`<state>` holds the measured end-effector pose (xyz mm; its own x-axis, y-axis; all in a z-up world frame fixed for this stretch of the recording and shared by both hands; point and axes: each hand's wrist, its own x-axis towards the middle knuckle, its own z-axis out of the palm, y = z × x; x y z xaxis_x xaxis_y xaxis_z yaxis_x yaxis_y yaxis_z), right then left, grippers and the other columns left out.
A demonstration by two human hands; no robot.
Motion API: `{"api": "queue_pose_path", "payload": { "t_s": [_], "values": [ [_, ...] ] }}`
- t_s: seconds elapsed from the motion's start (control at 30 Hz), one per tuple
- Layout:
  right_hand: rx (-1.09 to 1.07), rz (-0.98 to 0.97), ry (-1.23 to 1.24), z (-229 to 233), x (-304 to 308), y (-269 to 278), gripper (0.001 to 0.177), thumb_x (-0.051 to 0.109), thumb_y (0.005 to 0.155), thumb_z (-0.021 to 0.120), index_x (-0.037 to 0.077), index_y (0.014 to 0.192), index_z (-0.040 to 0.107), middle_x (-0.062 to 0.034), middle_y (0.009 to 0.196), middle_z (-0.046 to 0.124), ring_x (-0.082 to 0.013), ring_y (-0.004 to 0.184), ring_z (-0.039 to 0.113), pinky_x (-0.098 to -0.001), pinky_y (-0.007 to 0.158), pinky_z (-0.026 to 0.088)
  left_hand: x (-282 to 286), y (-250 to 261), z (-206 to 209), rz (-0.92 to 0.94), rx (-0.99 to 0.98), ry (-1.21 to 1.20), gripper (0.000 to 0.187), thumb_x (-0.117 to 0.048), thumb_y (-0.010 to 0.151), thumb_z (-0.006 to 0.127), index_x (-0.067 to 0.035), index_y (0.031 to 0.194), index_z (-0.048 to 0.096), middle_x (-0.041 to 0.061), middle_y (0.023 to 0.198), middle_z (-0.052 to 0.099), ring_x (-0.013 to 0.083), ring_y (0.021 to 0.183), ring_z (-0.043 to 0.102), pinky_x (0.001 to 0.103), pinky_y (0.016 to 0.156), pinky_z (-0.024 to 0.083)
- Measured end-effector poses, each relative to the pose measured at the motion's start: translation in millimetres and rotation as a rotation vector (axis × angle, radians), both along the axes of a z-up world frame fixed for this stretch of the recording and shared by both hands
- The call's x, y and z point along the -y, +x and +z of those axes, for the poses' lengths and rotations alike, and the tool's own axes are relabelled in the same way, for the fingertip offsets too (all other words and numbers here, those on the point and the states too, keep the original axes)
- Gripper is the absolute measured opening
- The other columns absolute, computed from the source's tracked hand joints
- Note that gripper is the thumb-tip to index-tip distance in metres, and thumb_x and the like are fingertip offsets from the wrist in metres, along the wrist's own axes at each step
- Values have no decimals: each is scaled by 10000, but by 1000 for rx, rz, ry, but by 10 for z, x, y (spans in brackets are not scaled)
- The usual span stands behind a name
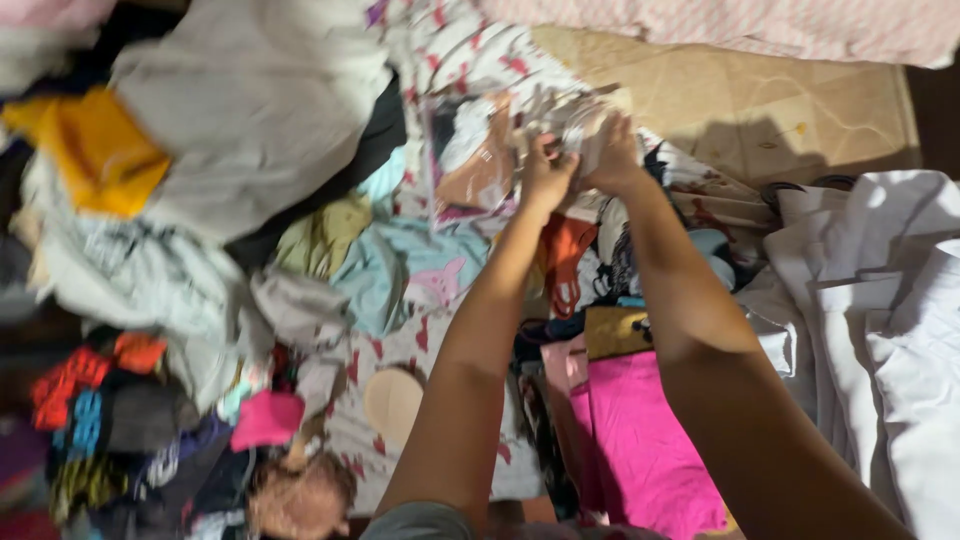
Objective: The person picks up several items of clothing from a bed, including a bra and a patterned garment, then moves to an ironing board to fold a floral-patterned cloth and a white pillowcase by hand.
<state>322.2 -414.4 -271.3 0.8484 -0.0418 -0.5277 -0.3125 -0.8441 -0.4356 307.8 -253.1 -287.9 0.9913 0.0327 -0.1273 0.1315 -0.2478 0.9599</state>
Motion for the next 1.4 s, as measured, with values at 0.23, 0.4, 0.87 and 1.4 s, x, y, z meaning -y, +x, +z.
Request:
{"api": "queue_pose_path", "payload": {
  "t_s": [0.23,0.4,0.87,1.4],
  "values": [
    [446,42,169,457,-353,-385,1286,382,750,901,-99,1617,82,-398,1631,181,-485,1530,214,-456,1234,253,-714,-1321,-197,70,78,-260,486,-199,912,745,-22,1306,524,98,1104,675,159,979,663,295,849,556],
    [364,221,355,917,-1042,-1020,668,278,903,755,-26,1452,528,-202,1289,702,-341,1146,695,-416,953,528,-1653,-2546,266,261,-299,-572,354,-258,965,647,-31,1226,572,96,926,658,257,736,698,362,535,418],
    [-18,413,789,943,-3718,-2929,342,86,930,657,-18,1253,615,-100,1067,718,-143,908,685,-285,769,575,-3713,-4370,718,826,-95,450,417,-139,838,766,-7,1213,640,248,1188,660,409,1192,543,464,1023,443],
    [-292,271,850,627,-4861,-3591,404,42,903,625,-22,1301,593,-67,1060,679,-139,917,643,-273,778,538,-5365,-4105,724,889,79,-196,197,-164,947,774,-15,970,647,-12,771,541,86,694,475,253,631,413]
  ]
}}
